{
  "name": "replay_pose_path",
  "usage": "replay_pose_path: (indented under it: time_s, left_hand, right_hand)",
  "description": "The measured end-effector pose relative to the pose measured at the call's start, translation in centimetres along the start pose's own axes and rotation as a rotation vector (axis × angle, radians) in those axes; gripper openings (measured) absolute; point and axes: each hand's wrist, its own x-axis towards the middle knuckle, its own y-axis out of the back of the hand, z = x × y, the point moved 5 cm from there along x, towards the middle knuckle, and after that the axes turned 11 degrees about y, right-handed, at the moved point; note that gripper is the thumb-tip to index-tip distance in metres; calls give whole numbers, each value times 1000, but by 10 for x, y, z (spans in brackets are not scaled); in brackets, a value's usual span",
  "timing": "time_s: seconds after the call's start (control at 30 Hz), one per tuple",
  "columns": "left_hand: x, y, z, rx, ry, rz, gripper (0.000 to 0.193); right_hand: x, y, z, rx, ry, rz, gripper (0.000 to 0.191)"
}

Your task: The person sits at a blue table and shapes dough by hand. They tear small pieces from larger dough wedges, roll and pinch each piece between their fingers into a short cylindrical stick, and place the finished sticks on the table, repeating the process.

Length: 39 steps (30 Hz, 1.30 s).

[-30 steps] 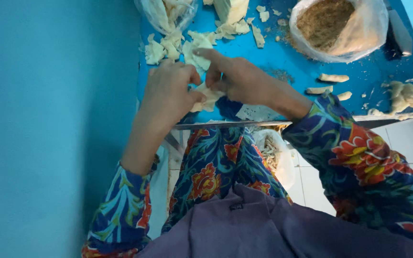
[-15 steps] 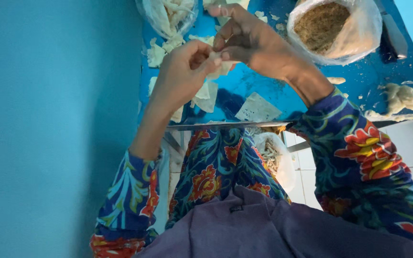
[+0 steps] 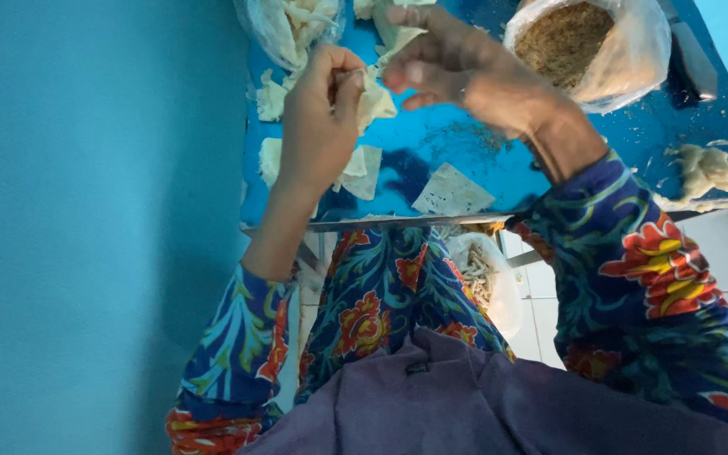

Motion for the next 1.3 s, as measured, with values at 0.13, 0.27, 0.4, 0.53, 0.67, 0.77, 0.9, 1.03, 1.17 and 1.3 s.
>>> replay_pose_path:
  time_s: [0.13,0.27,0.4,0.53,0.67,0.77,0.9,1.03,1.17,1.3]
  left_hand:
    - [-2,-14,3,-7,26,-16,9]
    - [-2,-10,4,-18,-5,-92,17]
    - [-5,-8,1,-2,47,-209,20]
    - [-11,-9,-4,99,113,-234,19]
    - [-10,-11,-13,-106,169,-233,8]
    - [-6,-17,-22,-396,266,-241,7]
    - [-5,-27,-31,-621,444,-151,13]
    - [-5,-26,-21,-446,274,-223,24]
    - [-4,-18,-29,-411,262,-134,29]
    - [-2,-24,-38,-625,370,-103,35]
  right_hand:
    - [2,-18,-1,4,7,5,71]
    - [1,-6,7,55,-29,48,61]
    - [-3,8,19,72,-33,65,48]
    - [-5,9,23,59,0,44,41]
    - [-5,5,20,14,-14,37,44]
    - [-5,-1,21,174,-79,70,46]
    - [1,-11,17,100,41,-21,59]
    - [4,-3,21,80,66,23,60]
    - [1,5,22,9,48,14,56]
    - [-1,4,21,64,23,28,51]
